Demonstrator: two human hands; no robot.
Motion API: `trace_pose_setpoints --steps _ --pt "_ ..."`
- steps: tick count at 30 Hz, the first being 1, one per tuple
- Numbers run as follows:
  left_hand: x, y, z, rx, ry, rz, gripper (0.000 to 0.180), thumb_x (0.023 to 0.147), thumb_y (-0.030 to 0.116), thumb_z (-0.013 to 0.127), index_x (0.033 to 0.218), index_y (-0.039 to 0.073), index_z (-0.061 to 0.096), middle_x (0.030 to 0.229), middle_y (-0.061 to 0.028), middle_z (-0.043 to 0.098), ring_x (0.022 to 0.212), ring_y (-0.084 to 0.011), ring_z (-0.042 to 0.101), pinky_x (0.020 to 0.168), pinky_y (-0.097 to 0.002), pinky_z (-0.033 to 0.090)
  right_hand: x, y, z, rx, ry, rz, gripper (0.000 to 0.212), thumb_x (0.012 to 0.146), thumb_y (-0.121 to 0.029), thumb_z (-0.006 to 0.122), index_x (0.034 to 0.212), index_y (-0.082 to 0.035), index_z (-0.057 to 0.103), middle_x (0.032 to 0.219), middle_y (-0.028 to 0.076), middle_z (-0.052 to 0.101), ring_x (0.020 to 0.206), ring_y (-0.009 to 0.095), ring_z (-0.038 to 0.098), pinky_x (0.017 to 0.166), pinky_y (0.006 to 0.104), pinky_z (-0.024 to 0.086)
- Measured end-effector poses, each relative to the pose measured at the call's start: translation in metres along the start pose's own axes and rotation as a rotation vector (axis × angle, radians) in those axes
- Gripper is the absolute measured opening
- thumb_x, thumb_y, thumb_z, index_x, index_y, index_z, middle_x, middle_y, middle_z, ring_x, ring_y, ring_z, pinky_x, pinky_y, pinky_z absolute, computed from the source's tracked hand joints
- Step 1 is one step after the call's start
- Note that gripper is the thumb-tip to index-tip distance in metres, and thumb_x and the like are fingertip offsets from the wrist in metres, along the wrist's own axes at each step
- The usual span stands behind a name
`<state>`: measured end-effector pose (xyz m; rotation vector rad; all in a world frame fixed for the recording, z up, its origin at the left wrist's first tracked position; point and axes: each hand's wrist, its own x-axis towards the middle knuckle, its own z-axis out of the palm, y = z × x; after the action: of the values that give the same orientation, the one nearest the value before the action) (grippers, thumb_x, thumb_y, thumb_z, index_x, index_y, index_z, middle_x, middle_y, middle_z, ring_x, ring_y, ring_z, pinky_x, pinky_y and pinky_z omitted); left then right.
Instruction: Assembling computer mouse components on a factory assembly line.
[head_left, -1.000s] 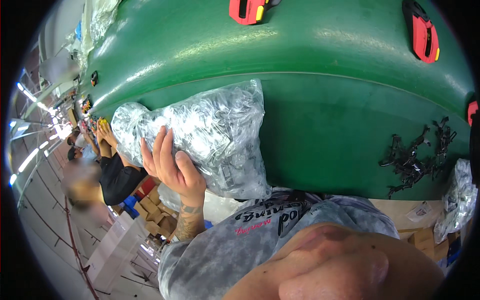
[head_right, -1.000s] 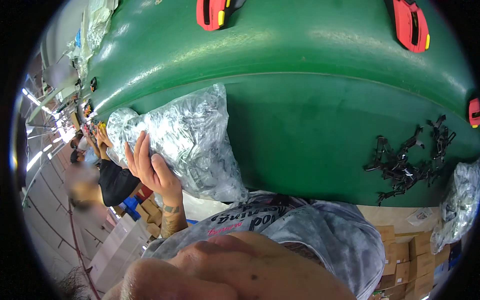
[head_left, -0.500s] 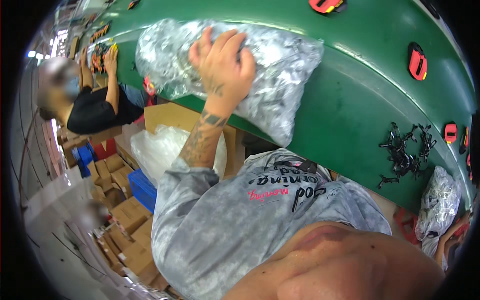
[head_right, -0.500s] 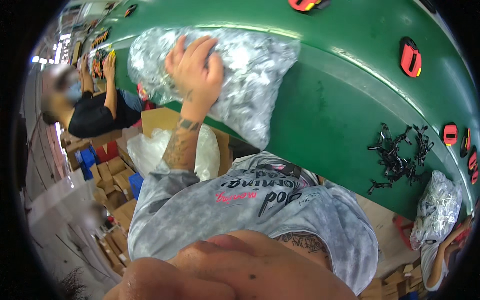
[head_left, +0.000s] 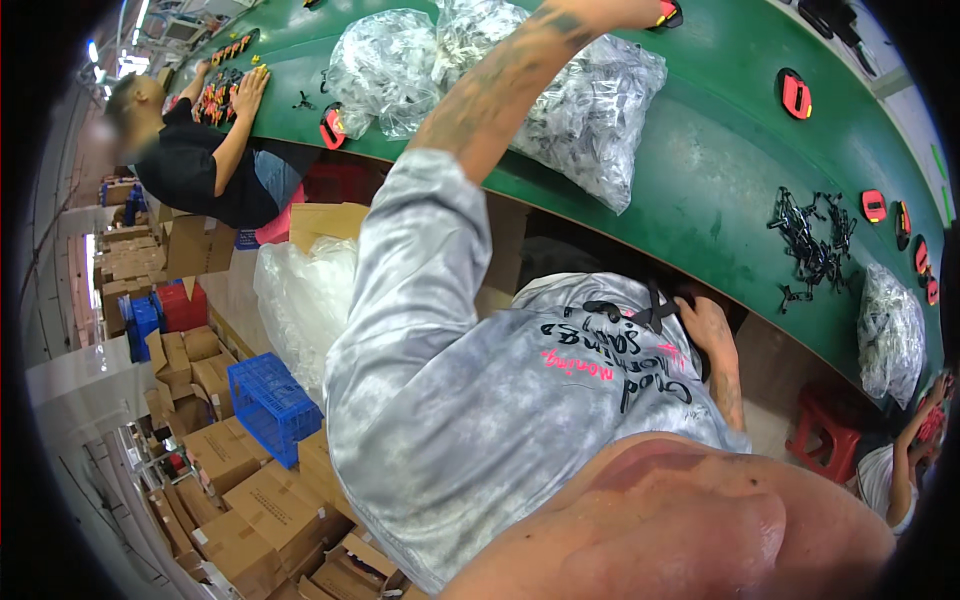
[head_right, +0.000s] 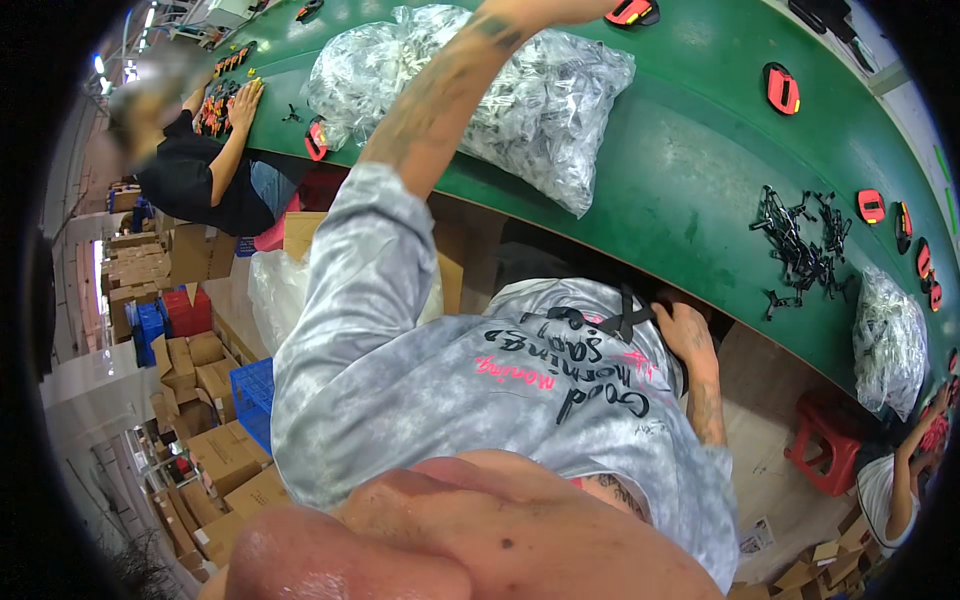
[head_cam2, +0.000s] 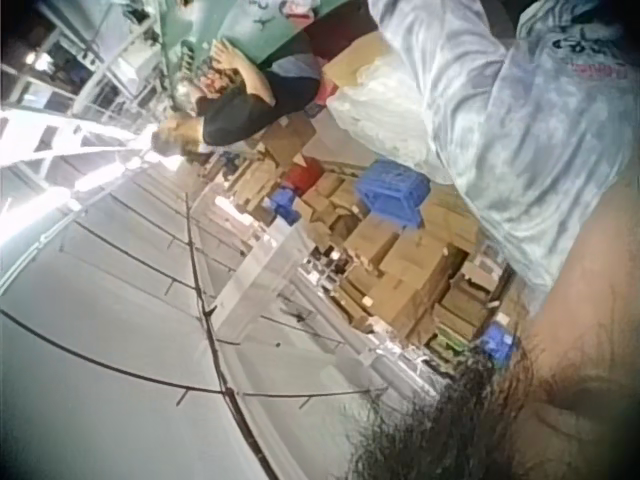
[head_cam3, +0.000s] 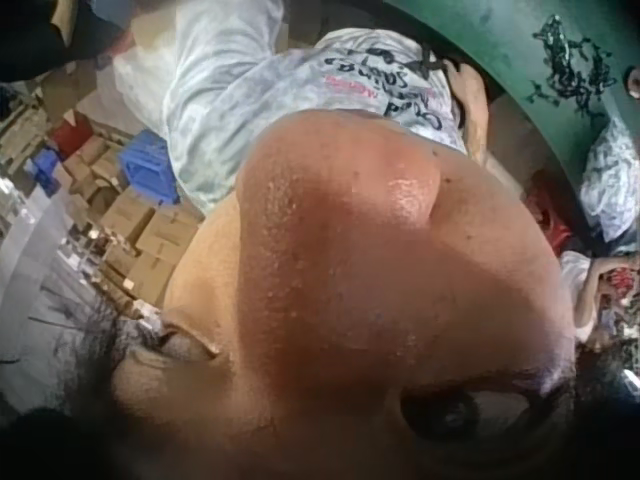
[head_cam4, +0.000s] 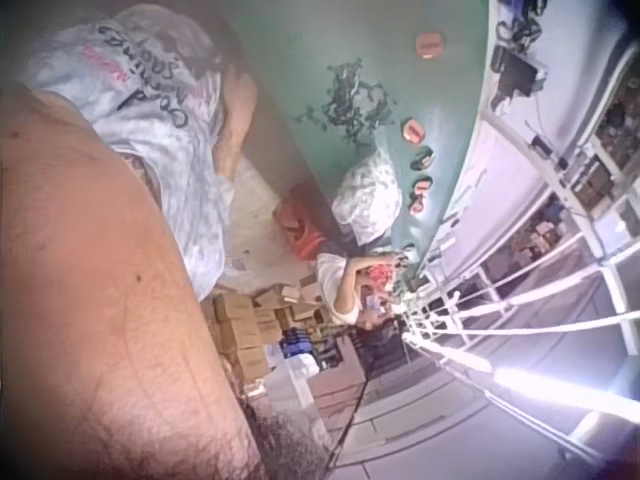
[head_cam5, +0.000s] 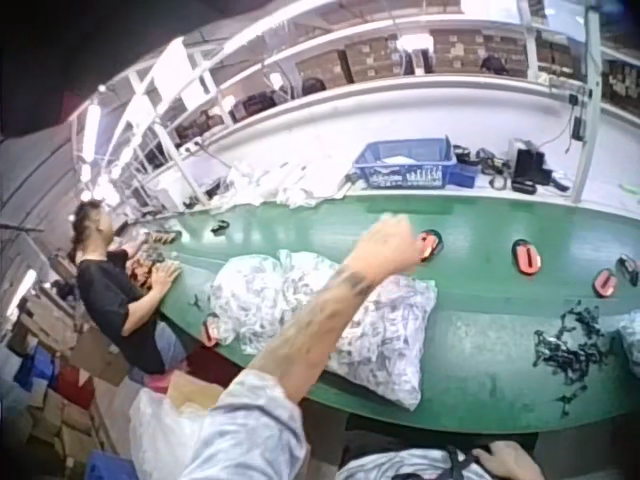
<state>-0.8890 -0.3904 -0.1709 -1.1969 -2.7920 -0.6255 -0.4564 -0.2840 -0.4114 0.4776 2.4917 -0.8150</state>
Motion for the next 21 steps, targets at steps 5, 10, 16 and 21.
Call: trace_pose_setpoints --steps 5,10,16,21 --pt "0.124 -0.011 0.069 -0.086 -0.117 -0.055 0.061 0.087 0.052 0.071 0.114 -0.002 0.074 0.125 -0.0323 0.067 0.12 -0.0389 0.067 0.1 -0.0467 0.055 -0.072 -0.024 -0.04 0.416 0.061 -0.003 0.031 0.094 -0.022 0.067 0.118 -0.001 0.07 0.104 0.018 0.075 0.1 0.029 0.072 0.087 0.0402 0.054" --pt "0.101 -0.001 0.114 -0.009 -0.166 -0.513 0.09 0.09 0.066 0.065 0.155 0.006 0.044 0.168 -0.0151 0.031 0.151 -0.0401 0.036 0.115 -0.0556 0.04 -0.091 -0.033 -0.083 0.712 0.124 0.043 0.023 0.094 -0.009 0.067 0.115 -0.001 0.07 0.092 0.001 0.067 0.084 0.008 0.058 0.077 0.0257 0.049" --pt "0.117 -0.007 0.139 -0.174 -0.328 -0.378 0.054 0.098 0.04 0.057 0.14 0.006 0.062 0.148 -0.0198 0.058 0.141 -0.0362 0.052 0.115 -0.0538 0.041 -0.076 -0.03 -0.131 0.738 0.281 -0.042 0.024 0.099 -0.012 0.064 0.118 0.001 0.066 0.108 0.004 0.069 0.102 0.012 0.063 0.094 0.0286 0.048" --pt "0.154 -0.057 0.161 0.229 0.26 0.104 0.042 0.096 0.033 0.056 0.116 0.001 0.073 0.123 -0.0224 0.07 0.117 -0.041 0.064 0.105 -0.0539 0.045 -0.042 -0.054 -0.19 0.444 0.375 -0.373 0.021 0.097 -0.012 0.065 0.11 0.004 0.068 0.105 0.006 0.069 0.101 0.015 0.063 0.094 0.0305 0.049"
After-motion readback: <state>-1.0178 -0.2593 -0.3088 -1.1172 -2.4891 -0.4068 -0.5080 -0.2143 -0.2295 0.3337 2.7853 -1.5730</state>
